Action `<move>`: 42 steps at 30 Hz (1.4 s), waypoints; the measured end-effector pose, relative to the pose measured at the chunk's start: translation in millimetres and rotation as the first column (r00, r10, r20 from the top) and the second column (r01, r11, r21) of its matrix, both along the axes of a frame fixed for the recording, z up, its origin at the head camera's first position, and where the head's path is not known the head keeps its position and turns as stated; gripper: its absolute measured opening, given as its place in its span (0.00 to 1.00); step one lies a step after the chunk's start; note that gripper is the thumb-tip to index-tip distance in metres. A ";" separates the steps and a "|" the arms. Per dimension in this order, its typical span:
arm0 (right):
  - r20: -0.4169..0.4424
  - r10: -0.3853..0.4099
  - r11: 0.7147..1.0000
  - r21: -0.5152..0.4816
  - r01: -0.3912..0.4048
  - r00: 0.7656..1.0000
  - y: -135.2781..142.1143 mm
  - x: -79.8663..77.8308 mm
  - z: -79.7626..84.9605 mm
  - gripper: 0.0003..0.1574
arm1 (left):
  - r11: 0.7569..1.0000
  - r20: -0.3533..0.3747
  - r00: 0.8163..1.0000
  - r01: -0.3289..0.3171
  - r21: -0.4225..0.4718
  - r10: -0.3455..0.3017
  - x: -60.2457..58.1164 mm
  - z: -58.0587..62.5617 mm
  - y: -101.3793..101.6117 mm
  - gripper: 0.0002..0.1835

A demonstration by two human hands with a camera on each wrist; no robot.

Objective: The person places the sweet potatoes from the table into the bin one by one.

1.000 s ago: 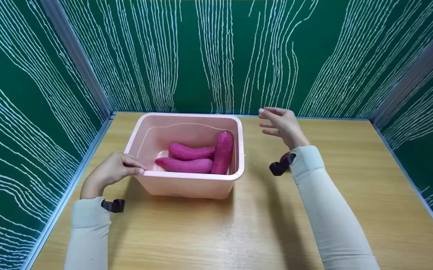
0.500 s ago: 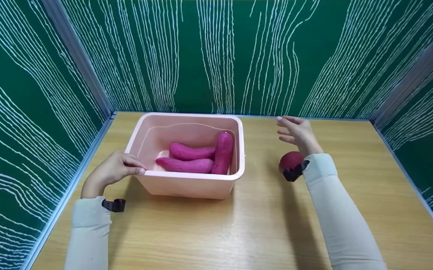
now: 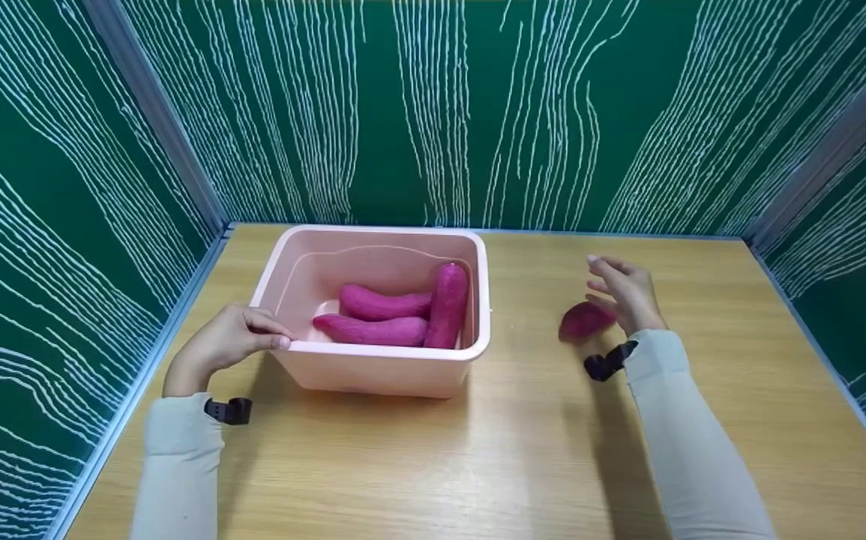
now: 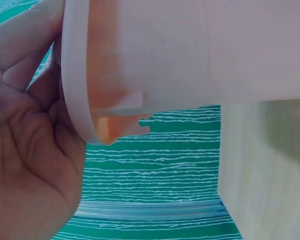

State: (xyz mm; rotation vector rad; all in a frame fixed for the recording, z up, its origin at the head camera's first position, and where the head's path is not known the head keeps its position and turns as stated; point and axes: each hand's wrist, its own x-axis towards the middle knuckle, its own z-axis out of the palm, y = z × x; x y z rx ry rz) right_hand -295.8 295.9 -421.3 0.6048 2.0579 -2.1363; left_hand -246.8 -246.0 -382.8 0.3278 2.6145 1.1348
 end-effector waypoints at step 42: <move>0.149 -0.081 0.994 -0.066 0.092 0.985 13.8 11.1 -83.2 0.60 | 1.000 0.016 1.000 -0.022 -0.009 0.022 -0.4 1.8 2.1 0.10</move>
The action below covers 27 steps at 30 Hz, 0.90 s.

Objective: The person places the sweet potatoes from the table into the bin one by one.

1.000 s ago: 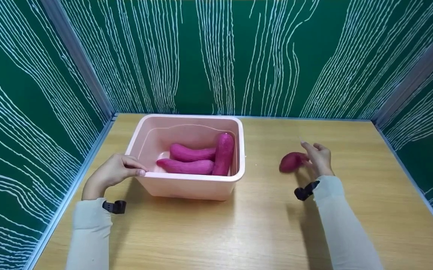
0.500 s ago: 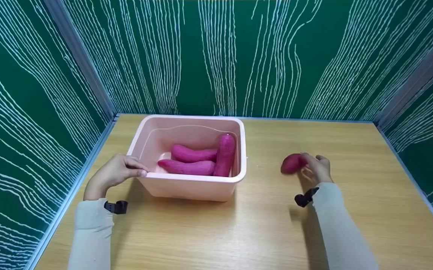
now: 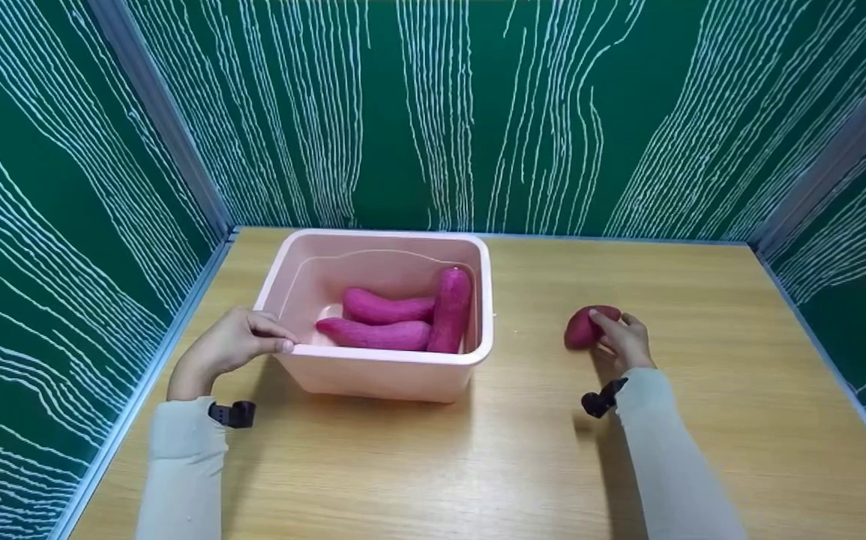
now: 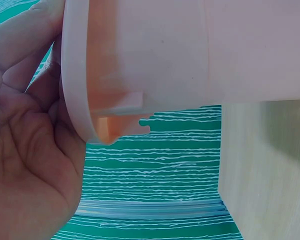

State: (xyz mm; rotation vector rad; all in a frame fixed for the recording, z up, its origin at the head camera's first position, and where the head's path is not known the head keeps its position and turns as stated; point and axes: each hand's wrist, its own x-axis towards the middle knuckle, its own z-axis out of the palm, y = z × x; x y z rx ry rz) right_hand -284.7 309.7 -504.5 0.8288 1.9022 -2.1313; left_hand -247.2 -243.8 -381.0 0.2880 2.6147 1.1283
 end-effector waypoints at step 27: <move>-0.059 0.121 0.990 0.078 -0.116 0.991 -13.7 -5.8 -10.5 0.53 | 1.000 0.000 1.000 -0.004 0.022 0.004 0.8 -0.8 -1.0 0.12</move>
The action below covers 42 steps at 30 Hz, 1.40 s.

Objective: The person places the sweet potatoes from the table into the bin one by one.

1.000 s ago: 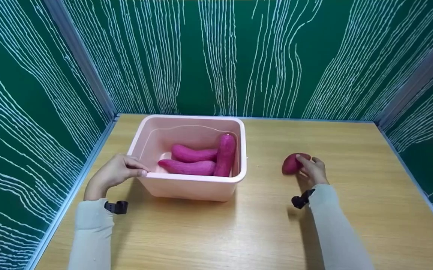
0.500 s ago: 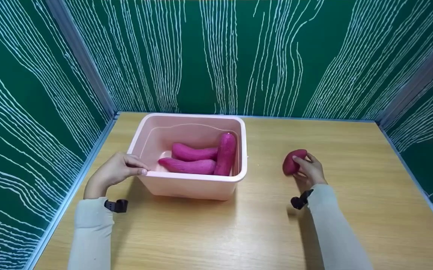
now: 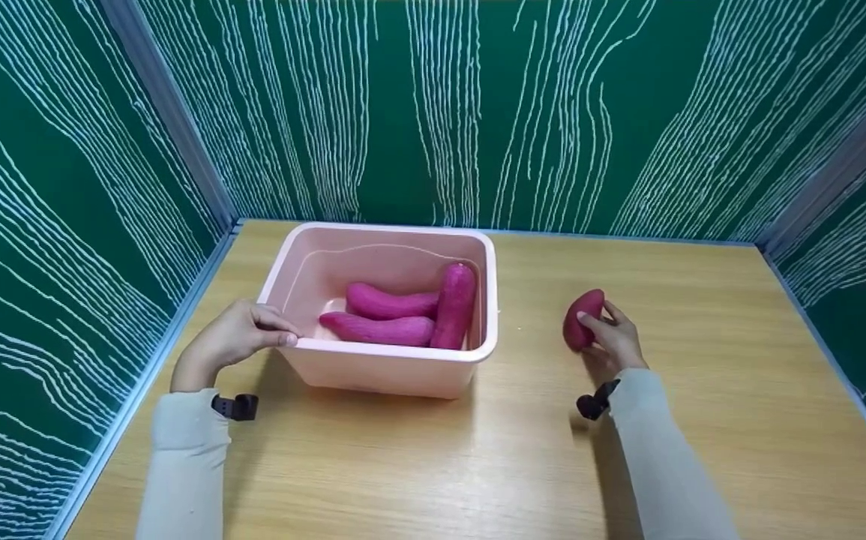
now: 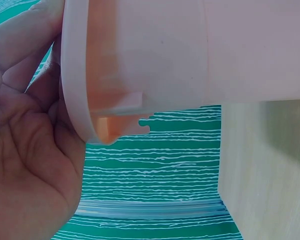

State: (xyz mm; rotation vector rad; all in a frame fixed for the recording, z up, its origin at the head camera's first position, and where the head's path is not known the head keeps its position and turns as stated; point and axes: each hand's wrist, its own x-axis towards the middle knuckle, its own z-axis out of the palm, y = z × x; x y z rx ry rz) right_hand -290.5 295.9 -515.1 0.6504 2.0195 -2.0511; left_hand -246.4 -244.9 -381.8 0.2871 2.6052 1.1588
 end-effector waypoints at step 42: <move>0.012 0.076 0.973 0.218 -0.077 0.997 -14.2 -5.4 -6.5 0.47 | 1.000 0.025 1.000 -0.010 -0.007 0.010 0.0 1.3 0.9 0.10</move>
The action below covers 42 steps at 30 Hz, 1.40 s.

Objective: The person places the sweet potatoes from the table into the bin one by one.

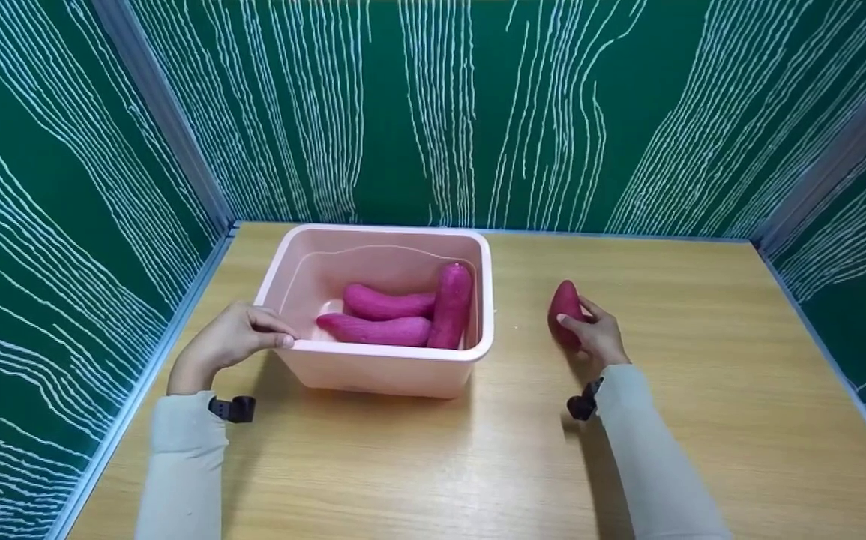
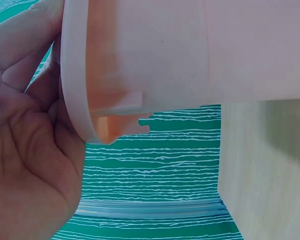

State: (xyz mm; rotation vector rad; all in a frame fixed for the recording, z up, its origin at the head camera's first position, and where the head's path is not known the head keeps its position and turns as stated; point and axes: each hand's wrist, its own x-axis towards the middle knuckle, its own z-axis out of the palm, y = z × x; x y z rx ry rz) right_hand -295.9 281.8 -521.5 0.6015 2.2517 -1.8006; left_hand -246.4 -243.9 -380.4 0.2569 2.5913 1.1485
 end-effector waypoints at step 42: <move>0.094 0.199 0.979 -0.054 -0.194 0.976 23.5 3.7 47.7 0.57 | 1.000 -0.018 1.000 0.007 -0.020 -0.007 0.4 -0.3 0.4 0.13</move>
